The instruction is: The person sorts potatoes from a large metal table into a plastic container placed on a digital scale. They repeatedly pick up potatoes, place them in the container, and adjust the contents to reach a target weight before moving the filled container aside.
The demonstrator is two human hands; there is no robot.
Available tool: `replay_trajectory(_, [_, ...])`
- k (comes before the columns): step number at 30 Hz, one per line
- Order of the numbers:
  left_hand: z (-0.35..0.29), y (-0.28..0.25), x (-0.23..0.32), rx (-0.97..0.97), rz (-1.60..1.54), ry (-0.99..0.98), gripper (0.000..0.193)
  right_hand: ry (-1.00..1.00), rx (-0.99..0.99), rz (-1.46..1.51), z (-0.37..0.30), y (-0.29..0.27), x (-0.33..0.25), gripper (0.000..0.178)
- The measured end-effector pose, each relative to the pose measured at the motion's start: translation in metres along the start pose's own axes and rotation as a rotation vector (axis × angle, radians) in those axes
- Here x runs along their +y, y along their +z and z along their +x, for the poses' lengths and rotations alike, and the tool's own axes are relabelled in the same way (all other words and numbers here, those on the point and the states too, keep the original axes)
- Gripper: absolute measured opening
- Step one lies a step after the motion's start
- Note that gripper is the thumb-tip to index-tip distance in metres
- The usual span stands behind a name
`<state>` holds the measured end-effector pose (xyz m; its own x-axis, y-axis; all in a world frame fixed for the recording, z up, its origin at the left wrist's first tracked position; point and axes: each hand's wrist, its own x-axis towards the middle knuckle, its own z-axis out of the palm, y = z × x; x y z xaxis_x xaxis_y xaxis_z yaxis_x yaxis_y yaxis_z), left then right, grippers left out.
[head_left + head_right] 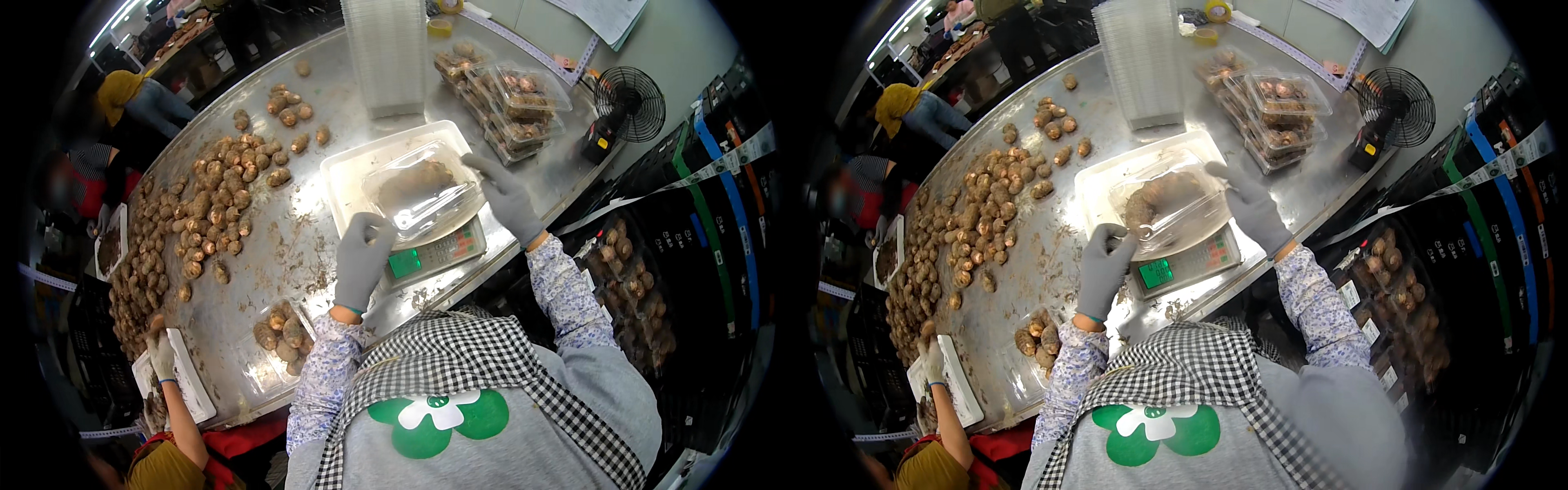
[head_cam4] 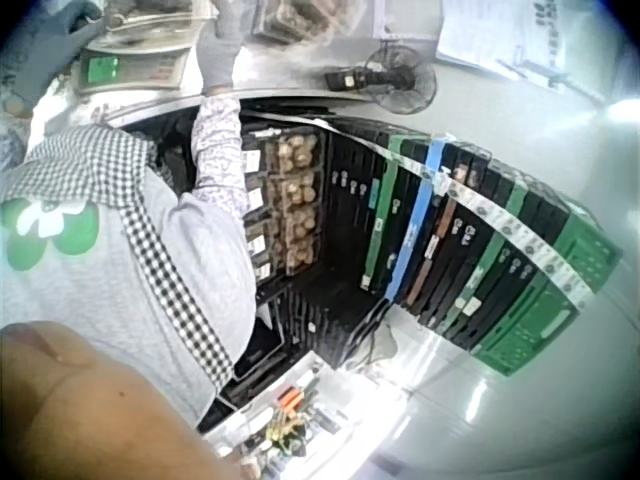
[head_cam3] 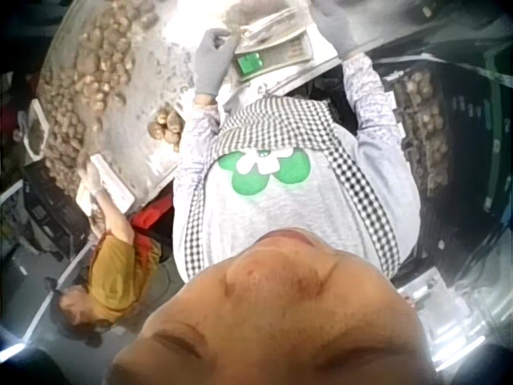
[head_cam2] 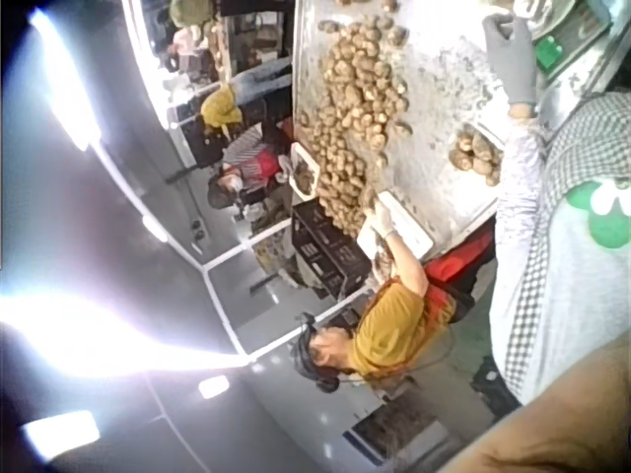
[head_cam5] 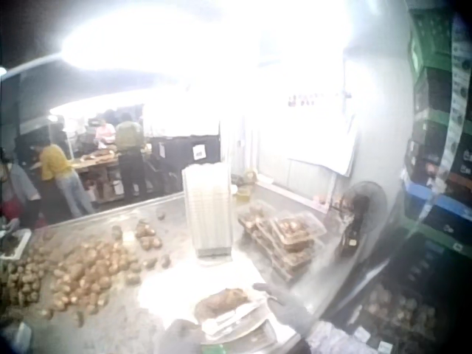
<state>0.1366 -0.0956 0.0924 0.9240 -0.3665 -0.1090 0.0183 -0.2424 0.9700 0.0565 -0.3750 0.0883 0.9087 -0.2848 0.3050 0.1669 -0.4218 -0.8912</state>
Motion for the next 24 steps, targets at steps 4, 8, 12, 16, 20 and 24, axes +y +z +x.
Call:
replay_trajectory(4, [-0.001,0.003,-0.012,0.079,-0.009,0.070,0.039,0.116,0.164,0.336,0.017,-0.005,-0.020,0.040])
replay_trajectory(8, [-0.007,-0.004,0.024,0.022,-0.003,0.169,0.053,0.268,0.207,0.417,0.015,-0.009,0.005,0.035])
replay_trajectory(12, [0.010,-0.013,0.039,-0.108,-0.146,0.185,0.050,-0.123,0.007,-0.394,0.013,0.012,-0.005,0.035])
replay_trajectory(16, [0.020,-0.017,0.070,-0.111,-0.136,0.159,0.058,-0.425,-0.122,-0.798,0.048,0.044,-0.057,0.056])
replay_trajectory(20, [0.028,-0.014,0.074,0.006,-0.162,0.303,0.064,-0.199,-0.281,-0.541,0.068,0.049,-0.039,0.060])
replay_trajectory(24, [0.026,-0.013,0.058,-0.019,-0.006,0.388,0.040,0.116,-0.028,-0.078,0.069,0.021,-0.036,0.065])
